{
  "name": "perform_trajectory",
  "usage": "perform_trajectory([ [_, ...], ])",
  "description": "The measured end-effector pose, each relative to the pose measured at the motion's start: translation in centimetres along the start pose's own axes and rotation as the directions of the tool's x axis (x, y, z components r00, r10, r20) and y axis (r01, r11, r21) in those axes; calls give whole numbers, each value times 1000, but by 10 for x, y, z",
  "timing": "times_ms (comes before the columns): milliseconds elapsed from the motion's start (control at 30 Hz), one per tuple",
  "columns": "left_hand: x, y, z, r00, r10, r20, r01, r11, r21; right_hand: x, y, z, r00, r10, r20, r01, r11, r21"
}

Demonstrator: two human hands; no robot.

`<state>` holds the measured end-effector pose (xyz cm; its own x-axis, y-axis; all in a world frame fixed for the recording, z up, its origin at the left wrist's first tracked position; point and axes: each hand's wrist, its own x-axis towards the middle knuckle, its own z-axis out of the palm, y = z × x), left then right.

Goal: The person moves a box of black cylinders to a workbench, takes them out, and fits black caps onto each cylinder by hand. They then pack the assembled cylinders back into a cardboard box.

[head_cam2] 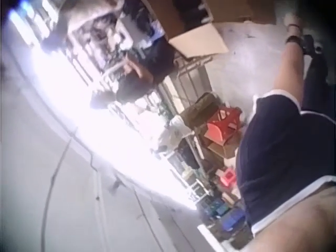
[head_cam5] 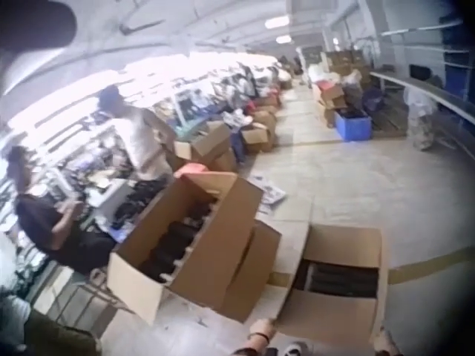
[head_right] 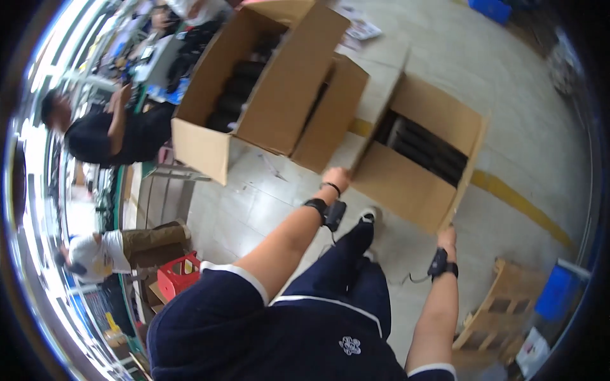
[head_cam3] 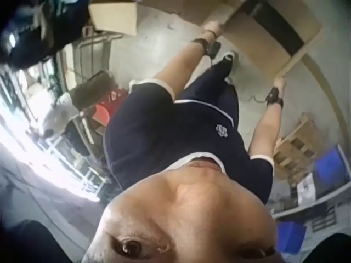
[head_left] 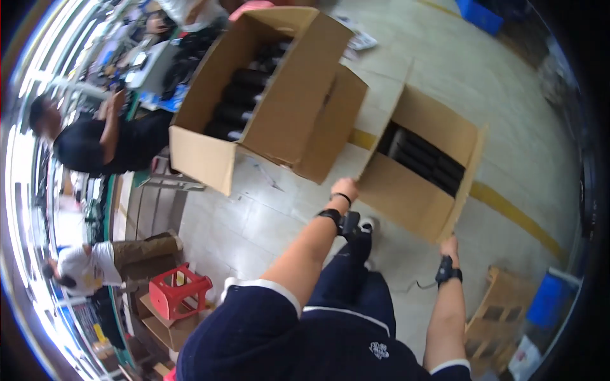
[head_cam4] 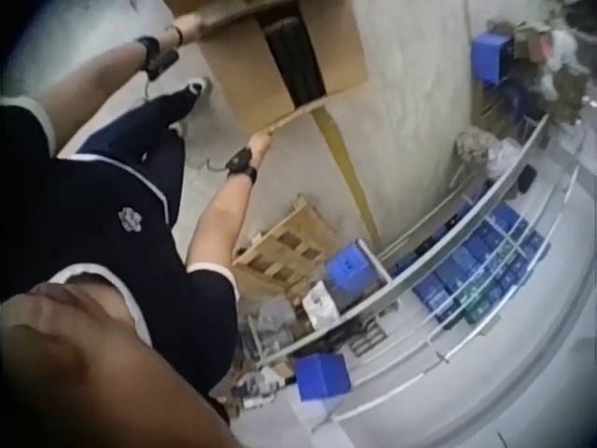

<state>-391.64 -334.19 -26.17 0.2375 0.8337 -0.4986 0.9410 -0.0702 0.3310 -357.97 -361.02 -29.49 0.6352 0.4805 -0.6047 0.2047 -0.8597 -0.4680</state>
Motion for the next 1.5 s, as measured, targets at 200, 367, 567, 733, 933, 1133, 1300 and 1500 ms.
perform_trajectory([
  [200, -61, -7, 15, 999, -31, -32, 28, 996, -81, -33, 94, -2, 995, 94, -40, -91, 993, 73],
  [367, -118, -52, 24, 996, -39, -86, 36, 998, -47, -78, 94, 49, 996, 85, -20, -78, 969, 235],
  [567, -217, -126, 42, 997, -75, 21, 76, 996, -52, -199, 132, 87, 989, 149, 9, -147, 965, 218],
  [733, -287, -185, 51, 994, -53, 98, 59, 996, -66, -216, 235, 142, 992, 39, -116, 4, 938, 346],
  [933, -343, -267, 92, 989, -81, 127, 97, 987, -127, -314, 292, 180, 990, 132, 40, -137, 973, 184],
  [1133, -370, -310, 104, 981, -93, 172, 109, 991, -82, -395, 247, 196, 950, 295, 100, -310, 926, 214],
  [1300, -379, -288, 79, 969, -71, 237, 80, 996, -28, -398, 251, 183, 958, 247, 142, -276, 931, 238],
  [1500, -377, -290, 86, 969, -70, 238, 72, 997, -1, -398, 267, 180, 975, 217, 54, -223, 950, 218],
])
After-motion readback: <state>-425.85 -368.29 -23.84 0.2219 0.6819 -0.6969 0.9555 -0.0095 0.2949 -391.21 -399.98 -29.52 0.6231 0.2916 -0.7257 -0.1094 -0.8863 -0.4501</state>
